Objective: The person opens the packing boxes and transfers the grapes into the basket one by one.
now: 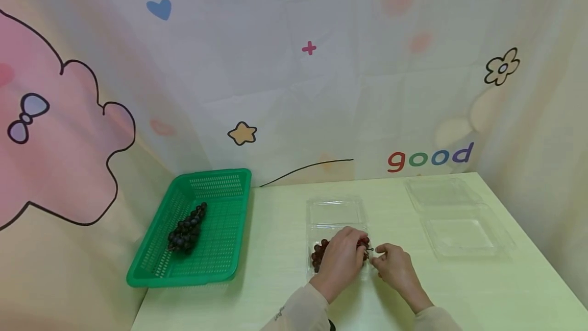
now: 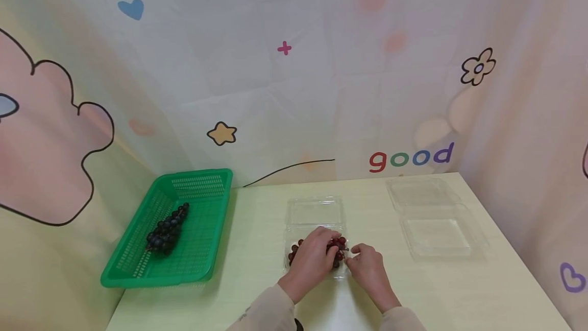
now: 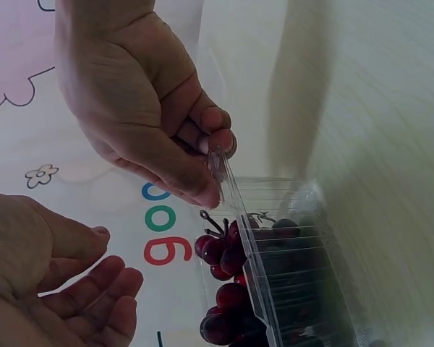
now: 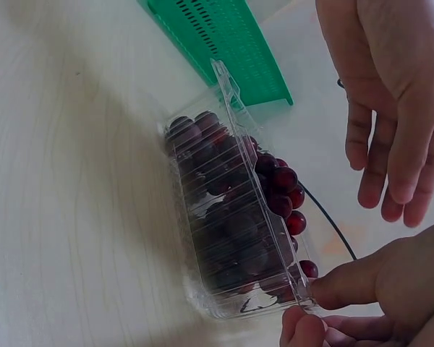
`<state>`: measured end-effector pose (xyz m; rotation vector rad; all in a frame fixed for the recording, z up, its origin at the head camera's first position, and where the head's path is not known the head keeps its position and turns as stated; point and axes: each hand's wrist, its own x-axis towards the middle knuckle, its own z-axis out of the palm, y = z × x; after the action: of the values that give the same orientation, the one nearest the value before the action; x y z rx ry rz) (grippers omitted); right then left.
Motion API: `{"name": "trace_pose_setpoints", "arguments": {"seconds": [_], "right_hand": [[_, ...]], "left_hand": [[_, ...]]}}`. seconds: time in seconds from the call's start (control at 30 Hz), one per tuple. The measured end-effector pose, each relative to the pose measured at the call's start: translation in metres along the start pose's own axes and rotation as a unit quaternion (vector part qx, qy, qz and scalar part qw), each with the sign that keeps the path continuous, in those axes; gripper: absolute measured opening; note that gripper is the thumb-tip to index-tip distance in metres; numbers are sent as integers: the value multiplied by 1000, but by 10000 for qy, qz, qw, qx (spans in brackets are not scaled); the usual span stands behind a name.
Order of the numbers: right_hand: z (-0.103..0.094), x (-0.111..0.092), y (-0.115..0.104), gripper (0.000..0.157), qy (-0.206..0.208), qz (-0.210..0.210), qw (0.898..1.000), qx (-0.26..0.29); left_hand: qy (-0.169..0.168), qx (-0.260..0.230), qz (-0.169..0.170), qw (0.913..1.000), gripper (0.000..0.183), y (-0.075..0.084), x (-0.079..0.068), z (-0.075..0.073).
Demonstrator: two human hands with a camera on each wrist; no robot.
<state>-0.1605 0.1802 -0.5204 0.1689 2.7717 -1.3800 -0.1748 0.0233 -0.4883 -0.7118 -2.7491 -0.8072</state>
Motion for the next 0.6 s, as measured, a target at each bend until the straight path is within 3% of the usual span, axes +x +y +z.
{"name": "trace_pose_setpoints", "arguments": {"seconds": [0.2,0.4,0.6], "right_hand": [[-1,-2,-4,26,8,23,10000,9],[-2,-2,-4,27,-4,-14,10000,-5],[-3,-2,-4,29,-16,-15,10000,-28]], "left_hand": [[-132,209,178,9995,16,0,8,7],[-292,731,425,9960,14,0,13,14],[-578,1004,398,9925,13,1,16,25]]}}
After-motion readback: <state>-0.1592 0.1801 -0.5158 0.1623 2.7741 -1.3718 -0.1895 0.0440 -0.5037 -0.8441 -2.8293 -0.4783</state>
